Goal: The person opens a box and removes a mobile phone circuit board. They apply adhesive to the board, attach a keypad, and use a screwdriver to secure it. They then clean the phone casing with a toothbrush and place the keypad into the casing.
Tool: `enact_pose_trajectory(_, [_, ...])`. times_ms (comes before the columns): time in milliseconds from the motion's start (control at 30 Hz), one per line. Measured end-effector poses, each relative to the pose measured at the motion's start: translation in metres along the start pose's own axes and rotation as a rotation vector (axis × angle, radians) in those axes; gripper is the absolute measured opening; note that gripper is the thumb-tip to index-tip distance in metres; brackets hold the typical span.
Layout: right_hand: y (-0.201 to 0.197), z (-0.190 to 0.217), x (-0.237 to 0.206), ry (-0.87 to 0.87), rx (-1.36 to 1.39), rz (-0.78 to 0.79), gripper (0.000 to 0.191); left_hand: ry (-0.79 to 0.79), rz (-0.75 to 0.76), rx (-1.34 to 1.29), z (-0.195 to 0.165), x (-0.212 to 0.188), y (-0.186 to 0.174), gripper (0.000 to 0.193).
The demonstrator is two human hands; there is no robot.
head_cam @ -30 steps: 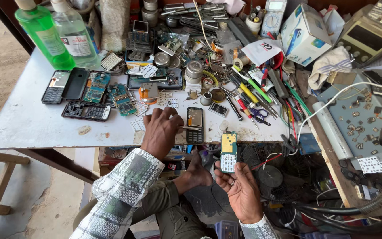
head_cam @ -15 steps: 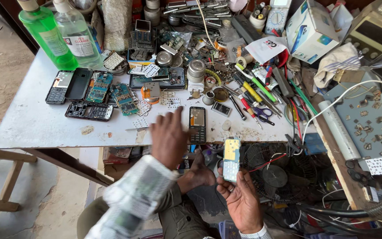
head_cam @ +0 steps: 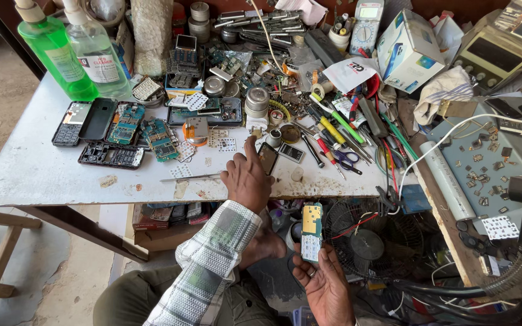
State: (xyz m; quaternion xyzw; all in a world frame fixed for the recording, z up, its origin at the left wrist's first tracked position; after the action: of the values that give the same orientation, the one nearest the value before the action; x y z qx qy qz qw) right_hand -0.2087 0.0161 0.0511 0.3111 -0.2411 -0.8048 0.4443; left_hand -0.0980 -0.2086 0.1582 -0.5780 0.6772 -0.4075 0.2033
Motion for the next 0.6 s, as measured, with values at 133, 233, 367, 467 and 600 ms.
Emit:
enact_pose_trajectory(133, [-0.007, -0.002, 0.002, 0.003, 0.011, -0.027, 0.040, -0.001, -0.021, -0.042, 0.008, 0.007, 0.011, 0.092])
enact_pose_trajectory(233, [-0.014, -0.005, 0.002, 0.007, 0.016, -0.039, 0.043, 0.050, -0.070, -0.037, 0.017, 0.014, 0.019, 0.066])
enact_pose_trajectory(367, [-0.024, -0.009, 0.003, 0.013, 0.052, -0.004, 0.045, 0.209, -0.184, -0.155, 0.025, 0.011, 0.011, 0.052])
enact_pose_trajectory(467, [-0.030, -0.009, 0.004, 0.048, 0.117, 0.046, 0.045, 0.277, -0.191, -0.344, 0.026, -0.004, -0.011, 0.046])
enact_pose_trajectory(600, [-0.031, -0.006, 0.005, 0.005, 0.132, 0.088, 0.044, 0.122, 0.217, -0.990, 0.030, -0.057, -0.045, 0.030])
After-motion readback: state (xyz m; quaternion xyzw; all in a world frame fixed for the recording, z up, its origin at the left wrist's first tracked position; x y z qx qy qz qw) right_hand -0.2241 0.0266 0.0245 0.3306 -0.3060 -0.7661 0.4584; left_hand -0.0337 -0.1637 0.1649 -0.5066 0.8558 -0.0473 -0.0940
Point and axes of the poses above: each hand's wrist, its own x-axis towards the middle knuckle, its own y-axis out of the palm, z = x × y, the point moved 2 cm from there along x, towards the middle knuckle, and after that the axes turned 2 degrees about x, right-handed, at the moved point
